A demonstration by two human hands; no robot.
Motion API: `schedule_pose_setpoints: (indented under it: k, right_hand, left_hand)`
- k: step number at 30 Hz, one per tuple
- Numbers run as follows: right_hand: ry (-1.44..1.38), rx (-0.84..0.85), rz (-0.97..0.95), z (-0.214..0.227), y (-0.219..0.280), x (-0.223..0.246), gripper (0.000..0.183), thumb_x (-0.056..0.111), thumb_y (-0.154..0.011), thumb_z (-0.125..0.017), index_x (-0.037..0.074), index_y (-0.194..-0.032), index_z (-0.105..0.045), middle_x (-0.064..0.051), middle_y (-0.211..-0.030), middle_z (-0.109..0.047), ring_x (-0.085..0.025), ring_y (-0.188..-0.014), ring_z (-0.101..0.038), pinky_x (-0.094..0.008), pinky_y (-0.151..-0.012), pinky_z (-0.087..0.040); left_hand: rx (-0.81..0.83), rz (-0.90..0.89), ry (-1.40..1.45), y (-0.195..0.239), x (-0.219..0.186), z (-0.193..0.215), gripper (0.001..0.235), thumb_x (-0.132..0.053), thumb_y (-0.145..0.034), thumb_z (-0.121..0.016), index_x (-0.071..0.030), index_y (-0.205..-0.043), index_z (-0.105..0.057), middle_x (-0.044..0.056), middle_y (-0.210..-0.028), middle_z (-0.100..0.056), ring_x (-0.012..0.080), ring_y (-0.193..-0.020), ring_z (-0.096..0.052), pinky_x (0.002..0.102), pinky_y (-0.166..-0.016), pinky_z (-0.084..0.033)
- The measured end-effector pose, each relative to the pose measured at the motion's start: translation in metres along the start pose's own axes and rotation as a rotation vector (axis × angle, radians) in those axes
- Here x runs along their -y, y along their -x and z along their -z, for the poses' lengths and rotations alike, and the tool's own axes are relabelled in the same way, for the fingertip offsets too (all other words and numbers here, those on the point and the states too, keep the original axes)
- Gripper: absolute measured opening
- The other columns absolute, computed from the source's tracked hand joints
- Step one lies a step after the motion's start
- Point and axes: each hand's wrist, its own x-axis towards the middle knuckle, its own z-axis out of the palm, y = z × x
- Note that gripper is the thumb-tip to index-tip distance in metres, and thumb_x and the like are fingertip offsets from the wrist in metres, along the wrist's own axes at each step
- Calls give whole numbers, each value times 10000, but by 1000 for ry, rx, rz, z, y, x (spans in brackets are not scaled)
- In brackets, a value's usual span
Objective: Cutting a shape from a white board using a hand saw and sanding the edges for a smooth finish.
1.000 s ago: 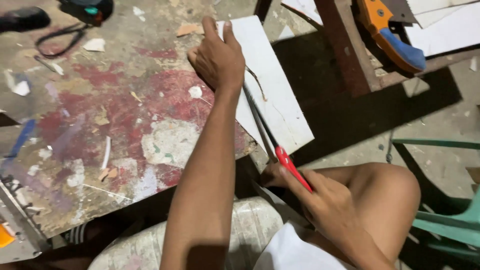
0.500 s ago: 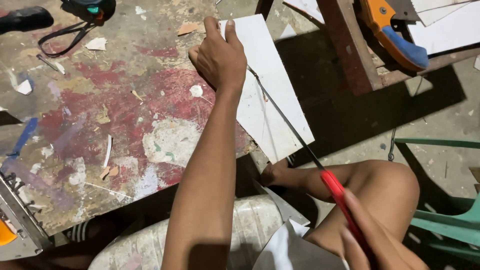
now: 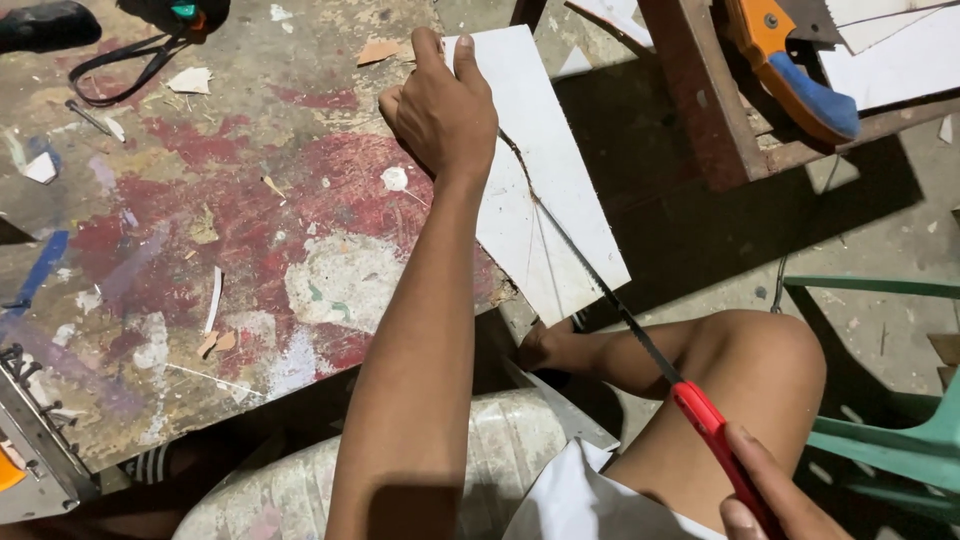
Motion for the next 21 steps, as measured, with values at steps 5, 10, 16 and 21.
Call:
schedule_pose_setpoints:
  k: [5, 10, 16, 21]
  right_hand:
    - [136, 0, -8, 10, -9, -4, 650, 235, -827, -626, 424, -1449, -639, 42, -1188, -785, -185, -885, -761, -285, -907, -523]
    - [77, 159, 88, 49, -21, 29, 678, 271, -806, -646, 381, -1476, -650, 35, -1108, -832, -68, -1057, -743, -242, -916, -500]
    - [-82, -26, 513, 74, -14, 181, 452, -9, -894, -525, -20, -1325, -659, -162, -1292, -737, -200, -1207, -689, -310, -1006, -481]
    - [262, 45, 239, 67, -25, 272, 579, 139, -891, -551, 334, -1424, -666, -7, -969, -804, -176, -675, -710, -361, -646, -479]
  left_hand:
    - [19, 8, -10, -1, 0, 1, 224, -423, -999, -531, -202, -1028, -511, 6, -621, -725, 189, -597, -653, 374, -885, -387]
    - [32, 6, 3, -1, -1, 4, 209, -407, -997, -543, -202, -1018, -506, 25, -637, -738, 208, -612, -673, 375, -884, -388]
    - [29, -33, -37, -4, 2, 2, 233, -441, -976, -540, -211, -987, -507, 146, -679, -757, 410, -646, -661, 456, -898, -404]
    - [49, -7, 49, 0, -8, 18, 221, -403, -1018, -484, -186, -993, -453, 97, -628, -745, 333, -560, -589, 385, -903, -379]
